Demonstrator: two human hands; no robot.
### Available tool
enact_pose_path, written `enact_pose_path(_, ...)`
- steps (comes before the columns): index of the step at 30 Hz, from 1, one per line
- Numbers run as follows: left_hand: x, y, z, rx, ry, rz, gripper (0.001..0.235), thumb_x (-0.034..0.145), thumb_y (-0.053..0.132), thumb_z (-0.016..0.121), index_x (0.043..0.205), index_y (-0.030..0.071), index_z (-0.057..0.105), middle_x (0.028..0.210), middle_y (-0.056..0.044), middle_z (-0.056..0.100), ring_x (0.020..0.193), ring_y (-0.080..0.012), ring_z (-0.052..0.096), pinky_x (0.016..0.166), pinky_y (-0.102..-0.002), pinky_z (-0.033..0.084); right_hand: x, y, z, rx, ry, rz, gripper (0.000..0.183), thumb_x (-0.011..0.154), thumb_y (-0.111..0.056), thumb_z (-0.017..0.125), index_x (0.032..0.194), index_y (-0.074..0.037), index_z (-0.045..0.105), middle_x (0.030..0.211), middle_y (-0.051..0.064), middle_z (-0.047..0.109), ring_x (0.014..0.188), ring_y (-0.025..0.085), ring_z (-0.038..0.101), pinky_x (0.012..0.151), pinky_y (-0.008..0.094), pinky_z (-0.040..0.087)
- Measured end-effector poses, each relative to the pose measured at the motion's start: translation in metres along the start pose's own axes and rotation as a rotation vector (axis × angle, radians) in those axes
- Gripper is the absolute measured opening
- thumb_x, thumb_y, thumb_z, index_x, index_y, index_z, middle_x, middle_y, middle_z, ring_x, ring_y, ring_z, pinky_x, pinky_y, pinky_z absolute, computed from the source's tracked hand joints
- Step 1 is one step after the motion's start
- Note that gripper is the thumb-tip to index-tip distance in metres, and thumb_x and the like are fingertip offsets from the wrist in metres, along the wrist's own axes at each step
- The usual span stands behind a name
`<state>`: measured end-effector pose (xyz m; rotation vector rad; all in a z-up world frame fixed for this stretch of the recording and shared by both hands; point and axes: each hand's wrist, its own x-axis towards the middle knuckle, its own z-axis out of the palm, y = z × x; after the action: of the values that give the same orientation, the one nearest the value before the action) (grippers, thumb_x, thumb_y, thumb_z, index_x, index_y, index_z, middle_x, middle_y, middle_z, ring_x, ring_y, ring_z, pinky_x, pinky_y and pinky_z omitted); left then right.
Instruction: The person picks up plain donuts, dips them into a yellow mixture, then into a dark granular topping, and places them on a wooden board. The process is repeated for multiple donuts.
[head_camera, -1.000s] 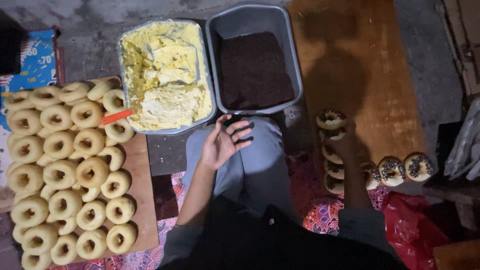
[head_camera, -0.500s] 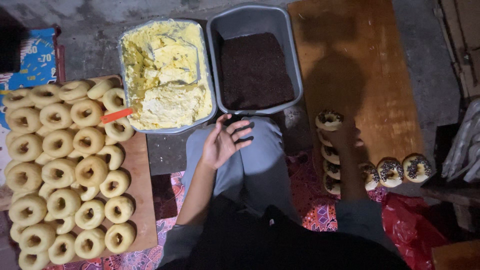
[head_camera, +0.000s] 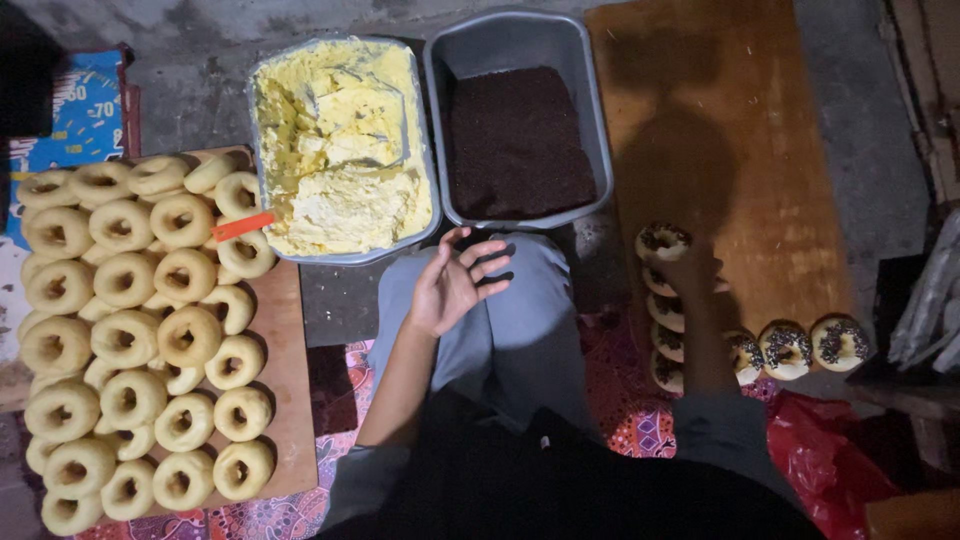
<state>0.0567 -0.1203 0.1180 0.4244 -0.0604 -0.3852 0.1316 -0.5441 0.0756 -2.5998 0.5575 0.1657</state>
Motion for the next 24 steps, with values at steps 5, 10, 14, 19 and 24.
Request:
enact_pose_path(5, 0.000, 0.002, 0.002, 0.000, -0.013, 0.004, 0.046, 0.107, 0.050, 0.050, 0.143, 0.022, 0.041, 0.151, -0.024, 0.049, 0.136, -0.0381, 0.053, 0.110, -0.061, 0.046, -0.033, -0.035, 0.003, 0.154, 0.075, -0.022, 0.104, 0.073, -0.032, 0.087, 0.160, -0.015, 0.032, 0.150, 0.024, 0.046, 0.138, 0.044, 0.045, 0.106, 0.059, 0.043)
enact_pose_path(10, 0.000, 0.007, 0.011, -0.013, -0.006, 0.010, 0.046, 0.107, 0.048, 0.052, 0.143, 0.022, 0.043, 0.151, -0.024, 0.049, 0.136, -0.0385, 0.053, 0.110, -0.060, 0.045, -0.137, -0.077, 0.056, 0.359, 0.123, -0.366, 0.072, 0.087, -0.021, 0.071, 0.148, 0.003, 0.041, 0.144, 0.029, 0.047, 0.132, 0.040, 0.048, 0.111, 0.053, 0.037)
enact_pose_path(14, -0.017, 0.014, 0.010, -0.088, 0.023, 0.119, 0.043, 0.106, 0.046, 0.053, 0.140, 0.020, 0.050, 0.150, -0.023, 0.052, 0.137, -0.0390, 0.053, 0.113, -0.059, 0.045, -0.203, -0.121, 0.081, 0.241, 0.305, -0.759, 0.053, 0.085, -0.017, 0.065, 0.138, -0.007, 0.061, 0.146, 0.025, 0.052, 0.131, 0.044, 0.050, 0.113, 0.055, 0.041)
enact_pose_path(19, -0.097, 0.033, -0.064, -0.115, 0.256, 0.381, 0.038, 0.106, 0.041, 0.055, 0.132, 0.013, 0.059, 0.144, -0.024, 0.058, 0.131, -0.0402, 0.055, 0.112, -0.057, 0.044, -0.208, -0.130, 0.064, 0.269, 0.218, -0.774, 0.057, 0.079, -0.017, 0.073, 0.134, -0.008, 0.063, 0.146, 0.027, 0.049, 0.127, 0.048, 0.049, 0.108, 0.055, 0.042)
enact_pose_path(24, -0.233, 0.066, -0.167, -0.084, 0.941, 0.620, 0.018, 0.107, 0.027, 0.057, 0.108, 0.009, 0.057, 0.118, -0.012, 0.064, 0.108, -0.0270, 0.062, 0.094, -0.041, 0.051, -0.162, -0.105, 0.066, 0.482, 0.050, -0.918, 0.060, 0.080, -0.020, 0.080, 0.134, -0.002, 0.060, 0.136, 0.019, 0.059, 0.127, 0.040, 0.058, 0.111, 0.049, 0.046)
